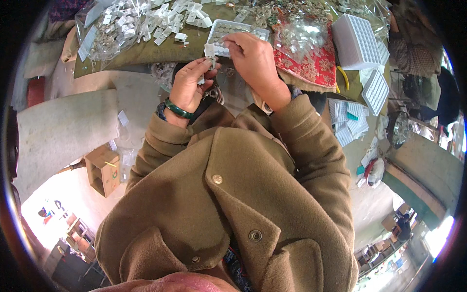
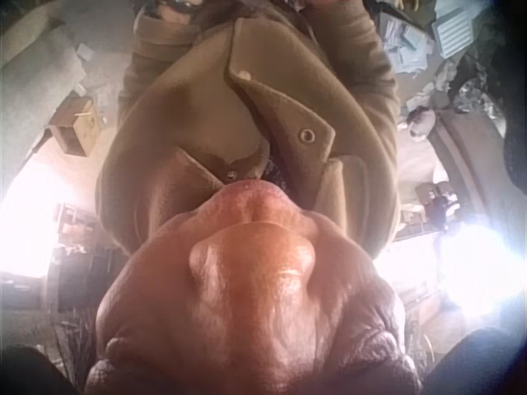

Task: The person repeatedly picks small white rectangular components and metallic parts from a table, inserts the metal piece into the white housing, and places the assembled unit into a white tray. The process is repeated continuously with both hands manipulating the parts and the tray.

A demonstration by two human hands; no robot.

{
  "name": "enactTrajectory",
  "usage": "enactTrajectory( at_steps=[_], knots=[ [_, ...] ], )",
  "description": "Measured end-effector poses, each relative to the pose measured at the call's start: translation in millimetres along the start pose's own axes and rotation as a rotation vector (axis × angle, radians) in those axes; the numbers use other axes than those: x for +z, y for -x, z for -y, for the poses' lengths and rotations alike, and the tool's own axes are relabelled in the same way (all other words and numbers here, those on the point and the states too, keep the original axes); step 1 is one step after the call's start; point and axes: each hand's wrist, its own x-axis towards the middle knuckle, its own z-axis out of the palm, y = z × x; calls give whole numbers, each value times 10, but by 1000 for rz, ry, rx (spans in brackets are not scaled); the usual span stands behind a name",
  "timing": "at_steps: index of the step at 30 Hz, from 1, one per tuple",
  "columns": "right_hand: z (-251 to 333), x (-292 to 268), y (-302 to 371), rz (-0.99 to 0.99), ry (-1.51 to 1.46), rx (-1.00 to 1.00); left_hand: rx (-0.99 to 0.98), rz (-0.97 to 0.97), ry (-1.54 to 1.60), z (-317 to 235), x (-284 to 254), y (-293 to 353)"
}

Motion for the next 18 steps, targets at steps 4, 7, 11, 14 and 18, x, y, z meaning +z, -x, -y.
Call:
enactTrajectory(
  at_steps=[4, 7, 11, 14, 18],
  knots=[
    [-95, 91, -112, 26, 260, -94, 45, 12, -52, -15, 10, -2],
    [-118, 133, -113, 81, 384, -101, 14, -14, -43, -10, 12, 6],
    [-90, 102, -95, 68, 340, -75, 3, -23, -10, -16, 23, 22],
    [-19, 22, -71, 65, 119, -34, 9, -10, 55, -23, 42, 35],
    [124, -34, 50, 120, -97, 13, 3, 75, 39, -33, 68, 59]
  ],
)
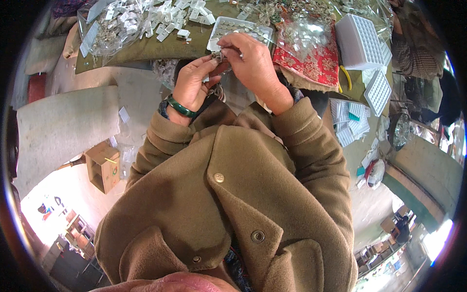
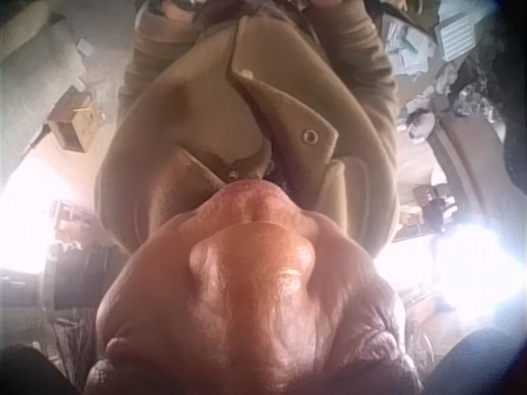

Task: The person repeatedly picks small white rectangular components and metallic parts from a table, inserts the metal piece into the white housing, and places the assembled unit into a white tray. The process is repeated continuously with both hands manipulating the parts and the tray.

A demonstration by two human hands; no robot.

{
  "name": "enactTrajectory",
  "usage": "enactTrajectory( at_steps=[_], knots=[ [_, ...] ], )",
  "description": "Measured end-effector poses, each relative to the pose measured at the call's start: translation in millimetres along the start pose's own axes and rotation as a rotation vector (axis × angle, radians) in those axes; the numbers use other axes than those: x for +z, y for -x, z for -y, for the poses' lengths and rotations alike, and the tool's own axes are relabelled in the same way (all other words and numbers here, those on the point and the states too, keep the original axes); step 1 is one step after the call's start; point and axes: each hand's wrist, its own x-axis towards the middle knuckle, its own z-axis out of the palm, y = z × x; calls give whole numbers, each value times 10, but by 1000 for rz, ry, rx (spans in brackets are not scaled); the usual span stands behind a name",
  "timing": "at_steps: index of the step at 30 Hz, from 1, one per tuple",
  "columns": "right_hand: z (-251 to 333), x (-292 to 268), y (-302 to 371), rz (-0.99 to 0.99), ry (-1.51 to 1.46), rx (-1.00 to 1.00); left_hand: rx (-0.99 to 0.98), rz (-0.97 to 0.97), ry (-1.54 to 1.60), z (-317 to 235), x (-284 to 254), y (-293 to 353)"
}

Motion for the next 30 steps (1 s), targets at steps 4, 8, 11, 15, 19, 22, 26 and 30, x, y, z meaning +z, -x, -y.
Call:
enactTrajectory(
  at_steps=[4, 8, 11, 15, 19, 22, 26, 30],
  knots=[
    [71, 33, 74, -53, -8, -71, -4, 27, -33, 2, 30, 49],
    [61, 28, 88, -91, 144, -225, 26, 35, -59, 16, 48, 89],
    [50, 7, 85, -77, 214, -355, 76, 16, -56, 45, 58, 96],
    [50, -46, 106, -19, 222, -366, 164, -44, -87, 124, 100, 106],
    [20, -98, 115, 39, 135, -235, 240, -54, -171, 171, 137, 125],
    [-25, -158, 100, 94, -243, 258, 328, -19, -196, 162, 134, 121],
    [-12, -151, 102, 83, -533, 420, 228, 29, -158, 114, 113, 108],
    [92, -114, 150, 68, -582, 457, 126, 60, -42, 99, 167, 118]
  ],
)
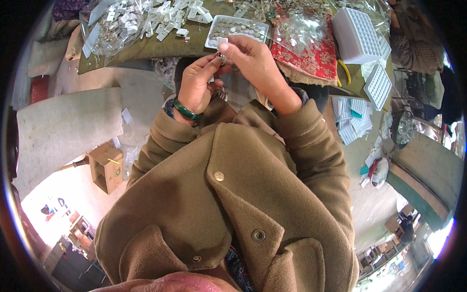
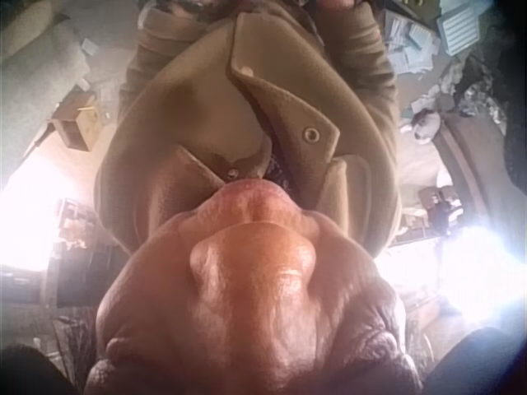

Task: The person repeatedly picks small white rectangular components and metallic parts from a table, inserts the metal piece into the white housing, and places the assembled unit into a white tray. The process is repeated continuously with both hands manipulating the parts and the tray.

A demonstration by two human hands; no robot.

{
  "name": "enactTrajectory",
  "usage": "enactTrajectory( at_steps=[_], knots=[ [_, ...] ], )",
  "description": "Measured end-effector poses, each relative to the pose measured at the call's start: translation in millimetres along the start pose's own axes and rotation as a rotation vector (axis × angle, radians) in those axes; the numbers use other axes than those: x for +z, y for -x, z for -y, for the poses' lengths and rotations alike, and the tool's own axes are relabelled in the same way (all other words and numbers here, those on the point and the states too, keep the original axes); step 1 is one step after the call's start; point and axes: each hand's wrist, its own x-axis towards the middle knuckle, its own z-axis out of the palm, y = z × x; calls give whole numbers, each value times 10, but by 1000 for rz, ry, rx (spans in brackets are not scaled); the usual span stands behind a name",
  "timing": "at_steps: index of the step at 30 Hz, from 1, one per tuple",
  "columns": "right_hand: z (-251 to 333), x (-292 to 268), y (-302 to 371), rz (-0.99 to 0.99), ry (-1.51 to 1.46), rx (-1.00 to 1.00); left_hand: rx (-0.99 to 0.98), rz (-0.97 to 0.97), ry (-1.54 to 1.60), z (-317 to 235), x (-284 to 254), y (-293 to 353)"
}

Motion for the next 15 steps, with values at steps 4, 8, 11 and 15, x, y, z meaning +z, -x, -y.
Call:
enactTrajectory(
  at_steps=[4, 8, 11, 15],
  knots=[
    [61, 14, 61, 24, 166, -3, -77, 8, -13, -20, 40, 23],
    [106, -36, 66, 108, -72, 134, -293, 79, 299, -25, -63, -7],
    [94, -79, 59, 140, -337, 222, -435, 219, 528, 34, -152, -96],
    [26, -164, 10, 180, -397, 203, -577, 358, 655, 105, -211, -144]
  ],
)
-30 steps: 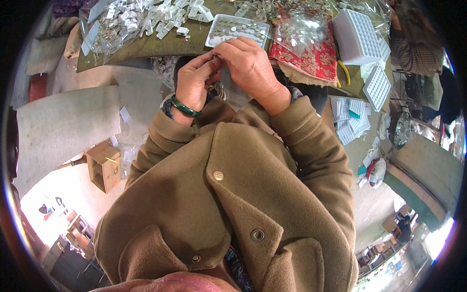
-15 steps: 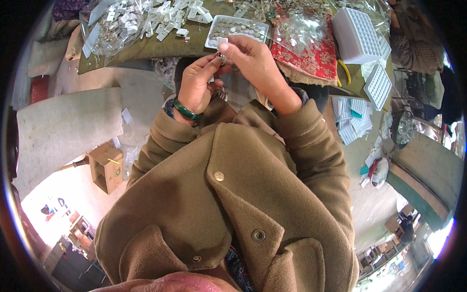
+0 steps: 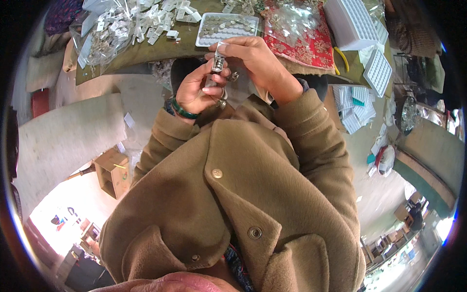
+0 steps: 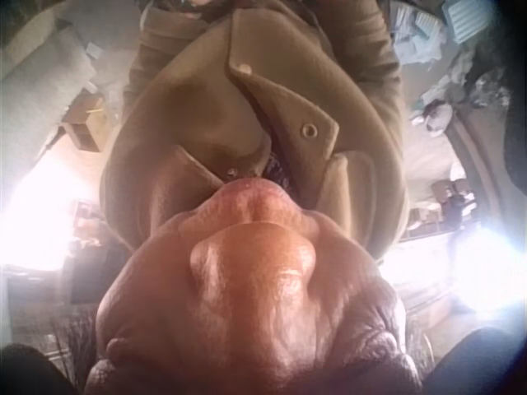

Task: The person repeatedly picks small white rectangular components and metallic parts from a table, inserts the metal piece into the white housing, and places the assembled unit into a white tray. The process is repeated continuously with both hands manipulating the parts and the tray.

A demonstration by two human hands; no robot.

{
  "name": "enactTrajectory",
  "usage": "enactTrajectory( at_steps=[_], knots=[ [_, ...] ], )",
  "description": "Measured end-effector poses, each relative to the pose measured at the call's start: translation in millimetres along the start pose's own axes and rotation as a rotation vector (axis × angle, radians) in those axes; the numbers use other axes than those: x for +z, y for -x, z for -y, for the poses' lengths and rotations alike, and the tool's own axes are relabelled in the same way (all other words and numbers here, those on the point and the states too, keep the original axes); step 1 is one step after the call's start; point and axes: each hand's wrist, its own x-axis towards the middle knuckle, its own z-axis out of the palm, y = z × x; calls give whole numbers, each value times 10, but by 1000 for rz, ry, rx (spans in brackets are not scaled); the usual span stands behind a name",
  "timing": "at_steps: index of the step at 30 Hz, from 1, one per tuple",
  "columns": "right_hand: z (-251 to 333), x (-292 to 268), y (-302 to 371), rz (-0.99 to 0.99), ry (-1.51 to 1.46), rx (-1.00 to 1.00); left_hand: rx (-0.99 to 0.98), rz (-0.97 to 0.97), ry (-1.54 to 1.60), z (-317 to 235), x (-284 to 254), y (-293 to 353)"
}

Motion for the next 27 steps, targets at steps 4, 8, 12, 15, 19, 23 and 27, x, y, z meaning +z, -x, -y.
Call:
enactTrajectory(
  at_steps=[4, 8, 12, 15, 19, 23, 27],
  knots=[
    [-55, -61, -18, -10, 114, -57, 69, 9, 121, 70, 15, -45],
    [-89, -59, 21, 45, 295, -165, 193, -167, 190, 86, 49, -81],
    [-189, 7, 61, -59, 652, -370, 161, -196, 222, 90, 86, -91],
    [-223, -25, 58, -160, 1063, -852, 183, -138, 61, 135, 137, -74],
    [-225, -100, 184, -231, 1190, -951, 153, -209, -149, 175, 195, -62],
    [-202, -114, 377, -294, 1185, -909, 157, -271, -212, 235, 189, -112],
    [-168, -207, 627, -247, 1045, -648, 89, -206, -394, 292, 180, -175]
  ],
)
